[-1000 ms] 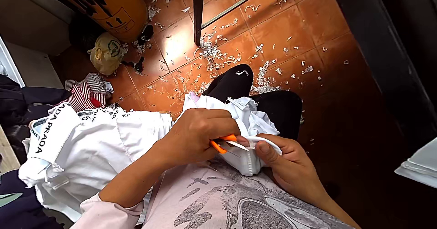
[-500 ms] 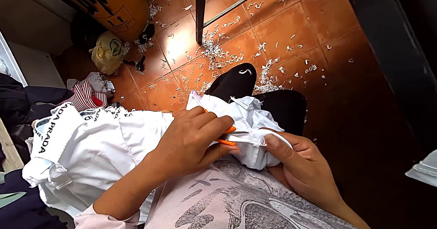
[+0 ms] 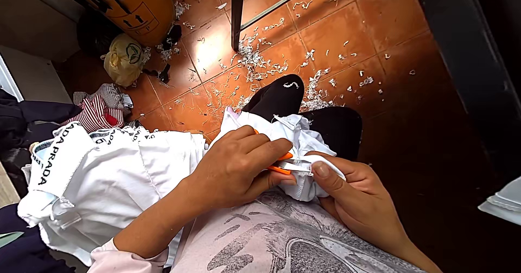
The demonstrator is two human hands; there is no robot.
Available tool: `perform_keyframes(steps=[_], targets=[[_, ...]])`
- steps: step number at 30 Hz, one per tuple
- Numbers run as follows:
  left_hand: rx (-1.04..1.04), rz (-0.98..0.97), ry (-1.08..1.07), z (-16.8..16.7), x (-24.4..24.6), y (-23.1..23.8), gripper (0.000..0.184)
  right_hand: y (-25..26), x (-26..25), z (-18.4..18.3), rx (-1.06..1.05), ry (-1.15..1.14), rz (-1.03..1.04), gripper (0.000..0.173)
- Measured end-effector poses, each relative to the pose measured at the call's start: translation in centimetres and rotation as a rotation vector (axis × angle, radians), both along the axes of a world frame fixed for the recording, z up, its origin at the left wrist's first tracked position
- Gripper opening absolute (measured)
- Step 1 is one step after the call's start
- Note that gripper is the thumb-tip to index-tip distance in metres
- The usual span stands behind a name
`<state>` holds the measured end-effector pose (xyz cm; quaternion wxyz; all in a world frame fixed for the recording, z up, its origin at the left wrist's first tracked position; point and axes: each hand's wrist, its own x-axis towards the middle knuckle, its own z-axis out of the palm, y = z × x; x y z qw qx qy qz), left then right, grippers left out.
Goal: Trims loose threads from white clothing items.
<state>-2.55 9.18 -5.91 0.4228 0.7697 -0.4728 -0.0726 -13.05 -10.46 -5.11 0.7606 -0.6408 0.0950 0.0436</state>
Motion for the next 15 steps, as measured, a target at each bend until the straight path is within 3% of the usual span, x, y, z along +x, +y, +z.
perform_keyframes(steps=[6, 15], targets=[[-0.002, 0.013, -0.016, -0.7, 0.1, 0.2, 0.032, 0.0, 0.2, 0.0, 0.006, 0.05, 0.012, 0.034], [0.036, 0.103, -0.188, -0.8, -0.3, 0.9, 0.041, 0.6, 0.9, 0.7, 0.124, 0.2, -0.089, 0.039]])
